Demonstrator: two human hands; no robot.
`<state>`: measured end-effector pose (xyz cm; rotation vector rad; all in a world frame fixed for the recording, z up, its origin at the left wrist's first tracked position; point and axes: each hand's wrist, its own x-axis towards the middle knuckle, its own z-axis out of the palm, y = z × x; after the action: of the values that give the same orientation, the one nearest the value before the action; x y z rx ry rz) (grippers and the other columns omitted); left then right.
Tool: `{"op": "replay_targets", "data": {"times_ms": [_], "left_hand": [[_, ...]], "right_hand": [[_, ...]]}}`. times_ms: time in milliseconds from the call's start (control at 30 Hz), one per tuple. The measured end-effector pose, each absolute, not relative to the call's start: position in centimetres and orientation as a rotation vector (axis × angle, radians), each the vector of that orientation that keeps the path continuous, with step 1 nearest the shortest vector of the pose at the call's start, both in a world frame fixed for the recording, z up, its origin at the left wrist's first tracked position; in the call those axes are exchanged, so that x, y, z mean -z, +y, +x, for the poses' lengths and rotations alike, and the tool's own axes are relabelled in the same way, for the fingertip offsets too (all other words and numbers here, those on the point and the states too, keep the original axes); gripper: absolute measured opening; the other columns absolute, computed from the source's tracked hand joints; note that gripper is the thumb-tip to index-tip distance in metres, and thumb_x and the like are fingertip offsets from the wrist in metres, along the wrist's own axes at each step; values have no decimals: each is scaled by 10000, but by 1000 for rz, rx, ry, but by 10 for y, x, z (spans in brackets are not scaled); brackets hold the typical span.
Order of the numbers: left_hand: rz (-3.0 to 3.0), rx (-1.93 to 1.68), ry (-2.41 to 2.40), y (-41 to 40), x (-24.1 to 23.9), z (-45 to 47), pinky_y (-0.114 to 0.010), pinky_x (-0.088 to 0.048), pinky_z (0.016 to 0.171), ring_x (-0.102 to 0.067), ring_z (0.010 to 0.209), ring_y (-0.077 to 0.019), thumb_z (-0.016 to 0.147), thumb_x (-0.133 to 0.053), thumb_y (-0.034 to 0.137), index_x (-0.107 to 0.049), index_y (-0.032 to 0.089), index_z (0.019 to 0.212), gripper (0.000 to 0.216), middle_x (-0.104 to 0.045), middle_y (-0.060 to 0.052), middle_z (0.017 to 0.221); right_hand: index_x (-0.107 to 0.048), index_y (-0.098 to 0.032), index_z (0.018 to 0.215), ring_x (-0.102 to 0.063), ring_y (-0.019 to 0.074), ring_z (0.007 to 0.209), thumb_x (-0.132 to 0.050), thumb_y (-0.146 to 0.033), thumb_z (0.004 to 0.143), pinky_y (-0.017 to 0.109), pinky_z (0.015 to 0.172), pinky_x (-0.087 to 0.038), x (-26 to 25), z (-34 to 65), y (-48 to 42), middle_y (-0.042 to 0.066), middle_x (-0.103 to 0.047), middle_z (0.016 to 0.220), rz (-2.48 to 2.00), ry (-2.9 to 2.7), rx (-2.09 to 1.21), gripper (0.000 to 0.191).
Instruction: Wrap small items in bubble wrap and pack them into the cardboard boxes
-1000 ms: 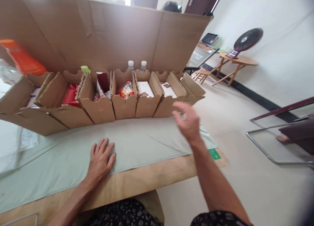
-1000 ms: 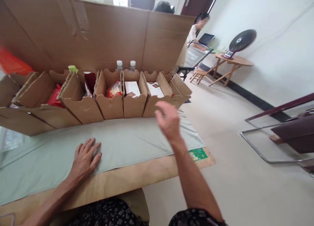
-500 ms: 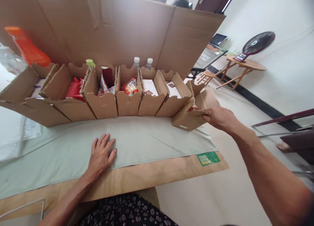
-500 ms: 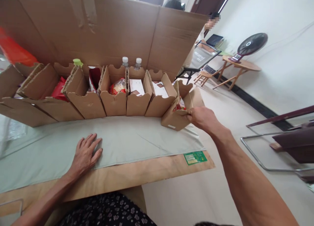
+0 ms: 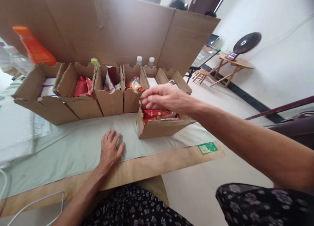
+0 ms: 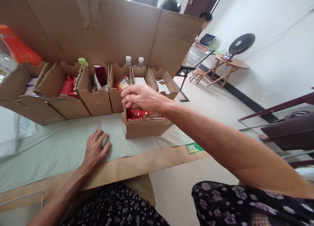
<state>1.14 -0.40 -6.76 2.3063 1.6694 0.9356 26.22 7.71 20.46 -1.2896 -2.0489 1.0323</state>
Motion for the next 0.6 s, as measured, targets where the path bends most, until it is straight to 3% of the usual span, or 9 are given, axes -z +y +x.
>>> {"op": "replay_targets", "data": {"times_ms": [133, 233, 300, 400, 500, 600], "left_hand": [[2170, -1047, 1556, -14, 57, 13, -624, -412, 1169, -476, 1441, -402, 947, -560, 384, -631, 160, 1330, 450, -578, -203, 1472], [2009, -1026, 1430, -17, 41, 23, -606, -423, 1170, -466, 1463, -371, 960, -573, 435, -534, 216, 1451, 539, -512, -172, 1557], [1881, -991, 1331, -11, 31, 36, -589, -440, 1161, -469, 1466, -360, 953, -594, 468, -428, 247, 1539, 648, -454, -161, 1610], [1746, -956, 1177, 2, 24, 63, -589, -465, 1133, -499, 1439, -373, 912, -643, 484, -290, 246, 1613, 820, -415, -181, 1632], [1703, -968, 1080, 7, 22, 93, -607, -449, 1139, -476, 1451, -387, 886, -667, 450, -239, 235, 1633, 887, -416, -188, 1630], [1676, -958, 1040, 1, 21, 125, -617, -393, 1186, -406, 1504, -392, 864, -680, 412, -211, 218, 1642, 929, -377, -188, 1659]], "right_hand": [[-783, -199, 1008, -721, 138, 941, -676, -234, 918, 322, 914, -567, -241, 287, 45, 18, -787, 999, -1220, -1889, -494, 145], [-798, -257, 997, -708, 183, 1031, -728, -269, 881, 380, 1005, -528, -207, 347, 16, 37, -783, 1065, -1313, -1502, -160, 136], [-789, -279, 960, -713, 210, 984, -752, -357, 839, 391, 917, -545, -156, 380, -2, 48, -779, 1039, -1381, -1147, -237, 149], [-761, -238, 985, -709, 248, 988, -684, -649, 803, 396, 788, -551, -70, 394, -22, 86, -772, 1102, -1427, -904, -497, 457], [-721, -256, 1132, -687, 250, 1094, -583, -738, 855, 411, 863, -547, -15, 382, -29, 80, -747, 1217, -1341, -917, -660, 573], [-710, -262, 1121, -670, 239, 1124, -519, -721, 910, 407, 915, -518, -1, 387, -23, 63, -745, 1213, -1286, -859, -579, 539]]}}
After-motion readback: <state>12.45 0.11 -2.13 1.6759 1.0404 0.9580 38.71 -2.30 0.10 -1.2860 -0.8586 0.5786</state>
